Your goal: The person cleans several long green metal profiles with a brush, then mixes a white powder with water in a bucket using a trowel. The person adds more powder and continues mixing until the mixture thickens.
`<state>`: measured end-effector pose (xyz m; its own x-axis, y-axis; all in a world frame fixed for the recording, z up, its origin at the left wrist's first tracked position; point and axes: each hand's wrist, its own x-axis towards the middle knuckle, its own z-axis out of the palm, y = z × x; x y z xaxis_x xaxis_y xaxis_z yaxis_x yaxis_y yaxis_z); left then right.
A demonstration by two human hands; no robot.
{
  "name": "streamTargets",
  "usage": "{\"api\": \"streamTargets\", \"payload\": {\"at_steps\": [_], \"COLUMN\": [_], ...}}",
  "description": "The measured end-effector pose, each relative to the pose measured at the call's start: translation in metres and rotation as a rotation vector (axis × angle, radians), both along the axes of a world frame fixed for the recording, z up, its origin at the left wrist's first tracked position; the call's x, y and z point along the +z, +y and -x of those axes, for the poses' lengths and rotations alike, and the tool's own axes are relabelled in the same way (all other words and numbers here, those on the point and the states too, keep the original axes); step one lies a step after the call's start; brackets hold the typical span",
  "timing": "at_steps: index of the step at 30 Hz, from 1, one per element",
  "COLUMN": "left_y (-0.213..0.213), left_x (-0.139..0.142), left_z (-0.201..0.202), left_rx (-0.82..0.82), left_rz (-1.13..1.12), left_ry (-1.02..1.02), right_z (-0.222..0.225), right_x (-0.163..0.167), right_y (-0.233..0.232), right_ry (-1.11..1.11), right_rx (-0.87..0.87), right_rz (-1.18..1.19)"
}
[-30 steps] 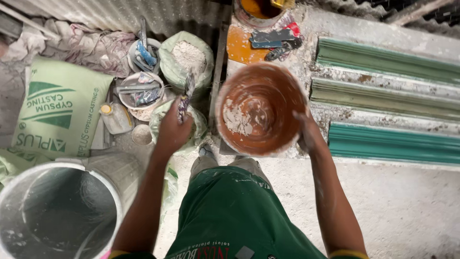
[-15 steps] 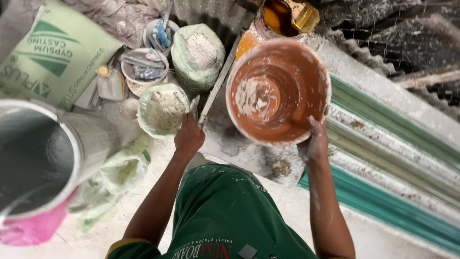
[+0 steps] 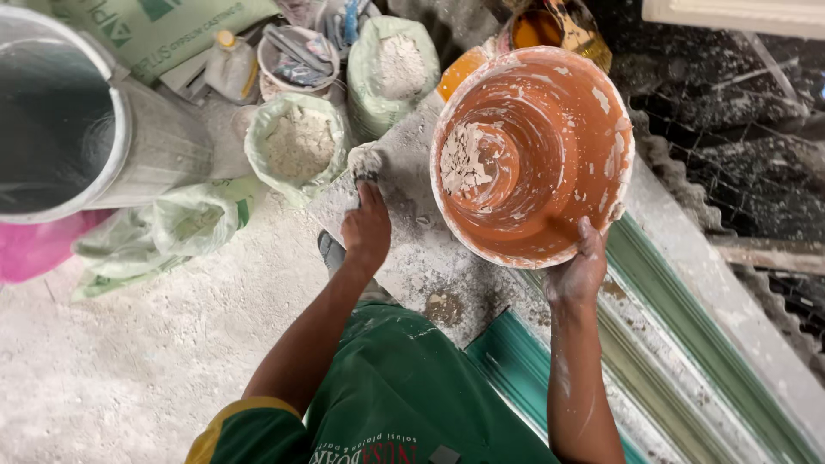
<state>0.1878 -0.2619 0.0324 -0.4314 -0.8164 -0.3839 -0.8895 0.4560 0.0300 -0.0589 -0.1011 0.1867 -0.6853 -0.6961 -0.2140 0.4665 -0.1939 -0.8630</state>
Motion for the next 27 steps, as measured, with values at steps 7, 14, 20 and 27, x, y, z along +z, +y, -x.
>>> {"api": "streamTargets", "payload": {"at_steps": [7,14,20,27], "left_y": [0.025,-0.078,-0.084,-0.005], "left_x": [0.017,0.006,-0.018,-0.023], "left_z": [-0.021,0.036,0.076,0.017], "left_rx": [0.262,1.034,1.123,0.863], "left_rz": [-0.135,-0.681,-0.818,-0.856], "left_ry": [0.543,1.652,1.528,1.283], "right_z": [0.02,0.021,0.018,0.02], "right_x": [-0.004,0.005,0.002,0.006], "right_y": [-0.001,0.004,0.022,0.025], "right_ry": [-0.003,0.016,0.006,0.028], "right_rx": [0.033,-0.007,-0.034,-0.054], "right_rz": [-0.068,-0.153,-0.1,-0.046]}}
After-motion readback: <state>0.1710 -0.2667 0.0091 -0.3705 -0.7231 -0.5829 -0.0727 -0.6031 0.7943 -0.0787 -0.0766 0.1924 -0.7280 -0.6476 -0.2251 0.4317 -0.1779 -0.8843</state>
